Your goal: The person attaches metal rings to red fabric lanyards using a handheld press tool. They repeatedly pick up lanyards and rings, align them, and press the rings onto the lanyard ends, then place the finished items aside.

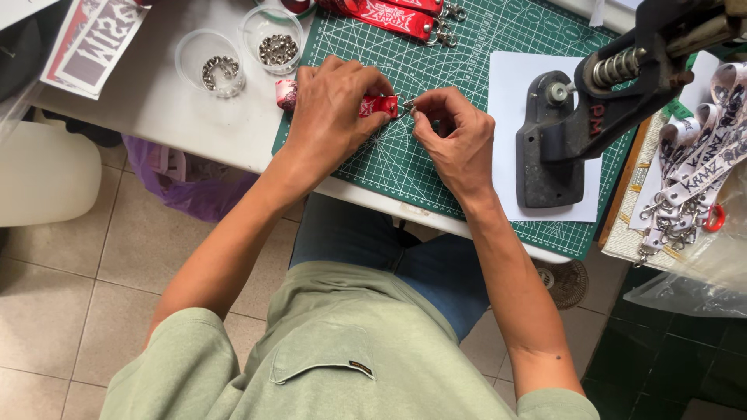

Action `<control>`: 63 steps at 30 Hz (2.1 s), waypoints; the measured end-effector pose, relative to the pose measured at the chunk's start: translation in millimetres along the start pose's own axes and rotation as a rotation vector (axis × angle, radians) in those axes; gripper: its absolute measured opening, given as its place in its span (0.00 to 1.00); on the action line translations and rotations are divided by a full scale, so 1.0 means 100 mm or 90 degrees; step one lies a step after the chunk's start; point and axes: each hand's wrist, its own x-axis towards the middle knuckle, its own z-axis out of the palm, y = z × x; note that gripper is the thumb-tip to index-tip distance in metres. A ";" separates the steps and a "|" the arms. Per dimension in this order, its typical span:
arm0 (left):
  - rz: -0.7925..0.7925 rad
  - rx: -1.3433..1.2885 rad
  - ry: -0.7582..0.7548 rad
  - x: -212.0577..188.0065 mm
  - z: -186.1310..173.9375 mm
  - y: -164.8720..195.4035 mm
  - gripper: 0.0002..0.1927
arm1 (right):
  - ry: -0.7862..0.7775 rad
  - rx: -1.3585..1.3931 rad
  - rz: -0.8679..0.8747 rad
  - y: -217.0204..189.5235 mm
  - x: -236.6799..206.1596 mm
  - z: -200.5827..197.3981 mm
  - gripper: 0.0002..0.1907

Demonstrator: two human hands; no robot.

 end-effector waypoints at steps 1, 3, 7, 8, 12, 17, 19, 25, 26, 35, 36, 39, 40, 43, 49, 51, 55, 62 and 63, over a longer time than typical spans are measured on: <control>0.006 -0.009 0.009 0.00 0.00 0.00 0.14 | -0.007 -0.006 0.003 -0.01 0.00 -0.01 0.03; 0.013 -0.014 0.019 0.03 -0.02 0.00 0.14 | -0.022 -0.027 -0.017 -0.02 0.01 -0.01 0.03; -0.011 -0.004 0.003 0.06 0.00 0.00 0.12 | -0.048 -0.055 -0.094 -0.04 0.00 -0.02 0.07; -0.023 0.000 -0.003 0.06 0.01 0.00 0.11 | -0.050 -0.062 -0.082 -0.04 0.00 -0.02 0.07; -0.036 -0.014 -0.015 0.07 0.07 0.00 0.11 | -0.053 -0.072 -0.062 -0.02 0.03 -0.01 0.08; -0.025 -0.036 -0.001 0.05 0.12 0.02 0.11 | -0.044 -0.074 -0.077 0.01 0.03 0.00 0.07; -0.017 -0.042 0.007 0.03 0.11 0.02 0.12 | -0.036 -0.074 -0.090 0.02 0.03 0.00 0.07; 0.002 -0.077 0.022 -0.02 0.10 0.04 0.10 | -0.026 -0.086 -0.058 0.04 0.02 0.02 0.05; 0.017 -0.080 0.037 -0.02 0.11 0.04 0.09 | -0.024 -0.090 -0.054 0.04 0.02 0.02 0.05; 0.052 -0.073 0.072 -0.12 0.19 0.07 0.05 | -0.020 -0.126 -0.050 -0.12 0.00 0.03 0.16; 0.050 -0.079 0.067 -0.13 0.18 0.07 0.06 | -0.028 -0.137 -0.062 -0.15 -0.01 0.02 0.18; 0.054 -0.088 0.064 -0.13 0.18 0.06 0.08 | -0.039 -0.180 -0.166 -0.17 0.01 0.02 0.17; 0.056 -0.090 0.070 -0.13 0.18 0.07 0.08 | -0.044 -0.195 -0.210 -0.17 0.01 0.02 0.15; 0.063 -0.094 0.081 -0.14 0.19 0.06 0.07 | -0.068 -0.188 -0.164 -0.13 0.00 0.02 0.11; 0.030 -0.130 0.055 -0.15 0.22 0.05 0.07 | -0.063 -0.197 -0.140 -0.03 -0.03 0.06 0.08; 0.032 -0.128 0.064 -0.15 0.21 0.05 0.07 | -0.060 -0.205 -0.149 -0.01 -0.01 0.07 0.08; 0.044 -0.105 0.054 -0.10 0.15 0.05 0.07 | -0.046 -0.204 -0.164 -0.01 -0.01 0.08 0.08; 0.092 -0.015 0.029 -0.02 0.03 -0.01 0.07 | -0.015 -0.217 -0.148 -0.03 0.02 0.11 0.08; 0.086 -0.018 0.028 -0.02 0.03 -0.02 0.07 | -0.017 -0.218 -0.144 -0.02 0.02 0.10 0.08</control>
